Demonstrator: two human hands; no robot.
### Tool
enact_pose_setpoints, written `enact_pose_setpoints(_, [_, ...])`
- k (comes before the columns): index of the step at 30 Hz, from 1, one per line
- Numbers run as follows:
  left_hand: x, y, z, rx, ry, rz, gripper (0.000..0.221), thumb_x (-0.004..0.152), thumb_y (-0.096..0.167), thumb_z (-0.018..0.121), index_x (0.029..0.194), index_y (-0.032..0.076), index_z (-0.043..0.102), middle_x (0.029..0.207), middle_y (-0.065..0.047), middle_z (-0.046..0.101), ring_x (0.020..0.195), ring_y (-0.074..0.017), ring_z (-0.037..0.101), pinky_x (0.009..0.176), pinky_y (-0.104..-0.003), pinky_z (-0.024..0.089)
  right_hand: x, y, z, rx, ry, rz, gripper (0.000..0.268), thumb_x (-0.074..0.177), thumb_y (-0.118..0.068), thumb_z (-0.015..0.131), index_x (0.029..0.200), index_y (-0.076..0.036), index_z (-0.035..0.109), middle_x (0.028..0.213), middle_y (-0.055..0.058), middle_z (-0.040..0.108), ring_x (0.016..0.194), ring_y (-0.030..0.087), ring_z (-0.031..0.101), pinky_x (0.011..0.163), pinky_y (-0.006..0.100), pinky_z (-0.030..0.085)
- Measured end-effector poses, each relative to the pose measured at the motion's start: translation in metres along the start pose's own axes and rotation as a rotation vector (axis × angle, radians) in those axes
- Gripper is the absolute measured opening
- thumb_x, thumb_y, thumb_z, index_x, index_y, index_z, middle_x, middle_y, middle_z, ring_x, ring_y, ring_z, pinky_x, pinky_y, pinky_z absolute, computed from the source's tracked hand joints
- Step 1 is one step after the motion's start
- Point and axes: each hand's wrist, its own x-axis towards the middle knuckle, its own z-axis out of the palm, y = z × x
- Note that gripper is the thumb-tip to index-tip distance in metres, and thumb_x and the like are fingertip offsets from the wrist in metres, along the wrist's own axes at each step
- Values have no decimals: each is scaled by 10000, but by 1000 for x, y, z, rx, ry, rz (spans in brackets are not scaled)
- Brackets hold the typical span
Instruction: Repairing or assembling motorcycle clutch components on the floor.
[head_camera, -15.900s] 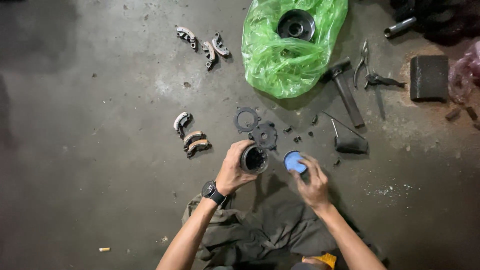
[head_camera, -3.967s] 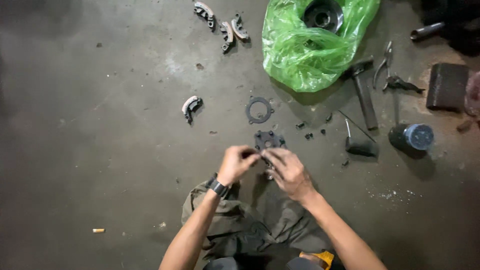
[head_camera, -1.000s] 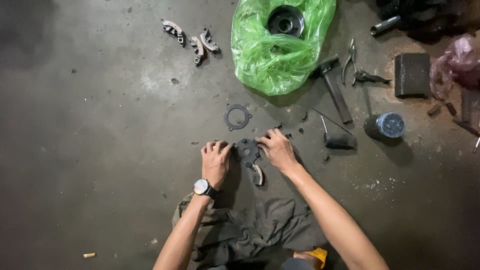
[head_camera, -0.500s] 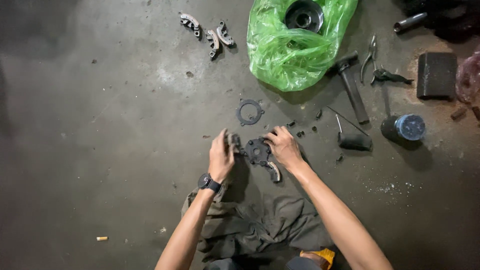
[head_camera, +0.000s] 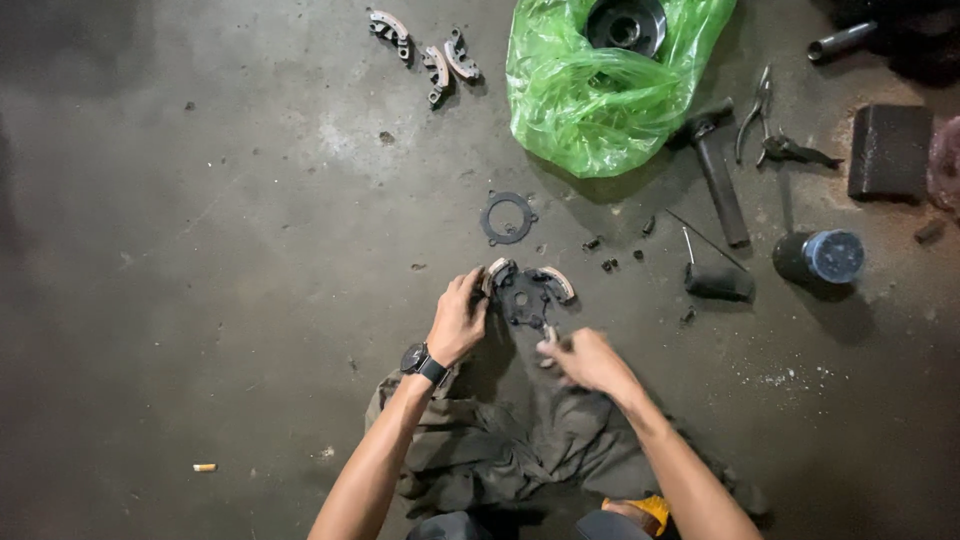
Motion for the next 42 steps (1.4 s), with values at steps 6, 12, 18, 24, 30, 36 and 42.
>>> enact_pose_setpoints(6, [-3,21,-6,-8,-101,-19,725,836,114,727,1495,14,442,1339,-257,555,1252,-427,545,1059,-469,472,-12,-21,-6,835,-222,-138,320,907,-262,645,1182,-107,695,931,155,802,734,215,768,659,368,631])
enact_pose_setpoints(12, [12,73,-16,542,-362,109,1273,556,401,928,1540,-53,261,1556,-278,342,1364,-425,365,1097,-578,302,18,-6,-35,60,555,-292,300,956,-254,710,1068,17,778,884,153,777,730,205,755,669,373,604])
enact_pose_setpoints(18, [12,59,-6,546,-273,180,1254,591,514,891,1519,-85,295,1508,-256,391,1372,-412,399,1145,-591,288,30,4,-32,186,451,-181,326,914,-276,735,1011,34,759,747,148,761,637,236,754,626,377,585])
enact_pose_setpoints(24, [14,54,-6,488,-246,181,1281,591,573,889,1511,-93,296,1490,-271,400,1351,-425,403,1146,-612,270,11,-31,-45,-52,595,-207,311,900,-252,780,915,56,741,691,215,711,630,283,701,600,423,546])
enact_pose_setpoints(30, [11,44,-4,445,-207,240,1241,606,538,902,1496,-106,325,1478,-277,419,1329,-432,420,1147,-597,294,28,-16,-34,53,516,-155,272,912,-218,755,874,52,756,662,181,724,559,212,711,551,364,554])
enact_pose_setpoints(36, [7,36,3,370,-186,234,1187,645,507,895,1511,-92,348,1481,-281,423,1302,-452,428,1130,-545,349,20,-14,-10,272,604,-197,210,903,-131,731,890,79,726,657,136,734,520,178,704,521,344,556])
enact_pose_setpoints(42, [-1,60,-11,440,-162,190,1232,576,484,912,1506,-79,333,1501,-267,405,1329,-432,421,1111,-607,304,-19,-72,-38,-428,380,-91,551,906,-368,767,1271,16,617,1098,227,680,949,344,671,768,463,566])
